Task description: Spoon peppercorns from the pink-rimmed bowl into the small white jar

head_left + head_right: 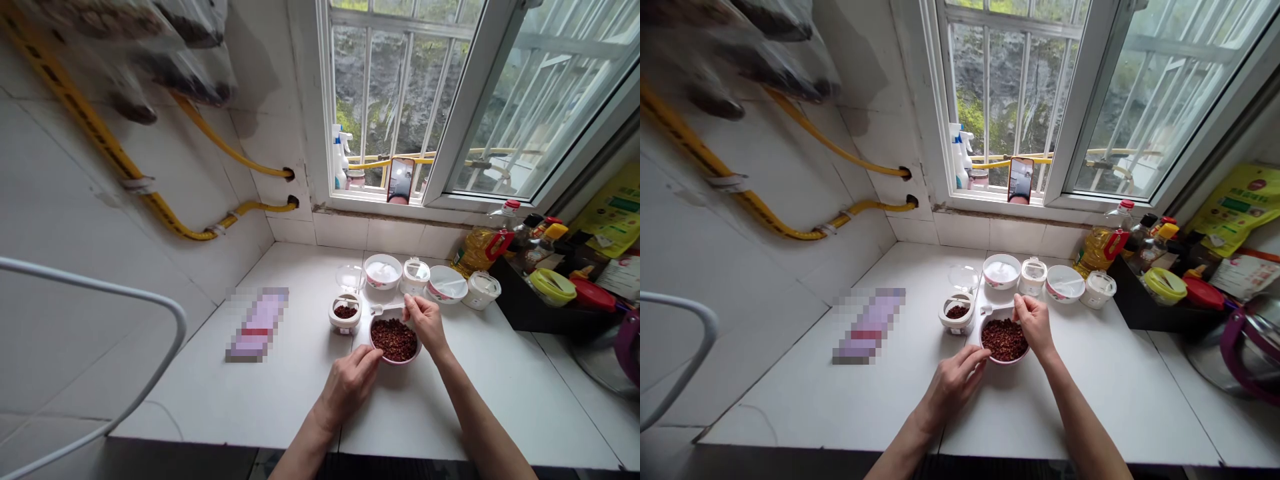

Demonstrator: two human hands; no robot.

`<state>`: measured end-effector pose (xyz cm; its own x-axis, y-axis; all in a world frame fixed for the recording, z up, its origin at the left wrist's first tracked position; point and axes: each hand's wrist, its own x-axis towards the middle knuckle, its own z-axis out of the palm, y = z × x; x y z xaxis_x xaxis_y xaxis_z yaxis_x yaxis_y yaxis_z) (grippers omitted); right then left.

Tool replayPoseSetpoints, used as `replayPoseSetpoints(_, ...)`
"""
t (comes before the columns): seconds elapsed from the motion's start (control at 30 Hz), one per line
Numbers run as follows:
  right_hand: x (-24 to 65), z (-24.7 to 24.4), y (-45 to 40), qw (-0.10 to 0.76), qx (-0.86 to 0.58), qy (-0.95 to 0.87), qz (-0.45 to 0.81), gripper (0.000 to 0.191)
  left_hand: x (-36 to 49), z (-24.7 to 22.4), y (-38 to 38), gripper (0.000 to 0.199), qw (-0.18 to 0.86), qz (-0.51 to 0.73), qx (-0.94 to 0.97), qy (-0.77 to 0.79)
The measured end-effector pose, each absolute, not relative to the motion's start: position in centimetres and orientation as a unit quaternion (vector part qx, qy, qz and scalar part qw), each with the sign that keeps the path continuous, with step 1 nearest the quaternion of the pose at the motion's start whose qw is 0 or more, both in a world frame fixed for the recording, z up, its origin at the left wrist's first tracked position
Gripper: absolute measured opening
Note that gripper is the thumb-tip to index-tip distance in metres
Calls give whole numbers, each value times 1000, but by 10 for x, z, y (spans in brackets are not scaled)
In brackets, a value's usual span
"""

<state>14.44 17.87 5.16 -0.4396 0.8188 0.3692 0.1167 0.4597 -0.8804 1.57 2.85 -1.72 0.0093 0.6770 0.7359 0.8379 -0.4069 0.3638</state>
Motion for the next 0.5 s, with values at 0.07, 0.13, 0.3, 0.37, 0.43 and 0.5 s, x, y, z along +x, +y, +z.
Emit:
replayPoseSetpoints(0.07, 135, 59, 173, 443, -297, -773, 342, 49, 16, -18, 28, 24, 83, -454, -704, -539)
replayPoseSetpoints(0.13, 124, 64, 166, 462, -265, -810, 246, 45, 16, -18, 29, 24, 81, -450, -703, -544)
replayPoseSetpoints(0.3, 104, 65, 153, 433, -134, -891, 43, 36, 17, -17, 29, 22, 86, -445, -703, -548)
replayPoseSetpoints(0.37, 104, 65, 153, 427, -116, -896, 28, 35, 17, -16, 29, 22, 87, -442, -702, -551)
replayPoseSetpoints(0.43, 112, 66, 159, 443, -141, -884, 50, 35, 17, -15, 28, 23, 85, -439, -703, -553)
replayPoseSetpoints(0.5, 126, 67, 169, 453, -185, -868, 83, 36, 17, -15, 28, 24, 82, -441, -702, -553)
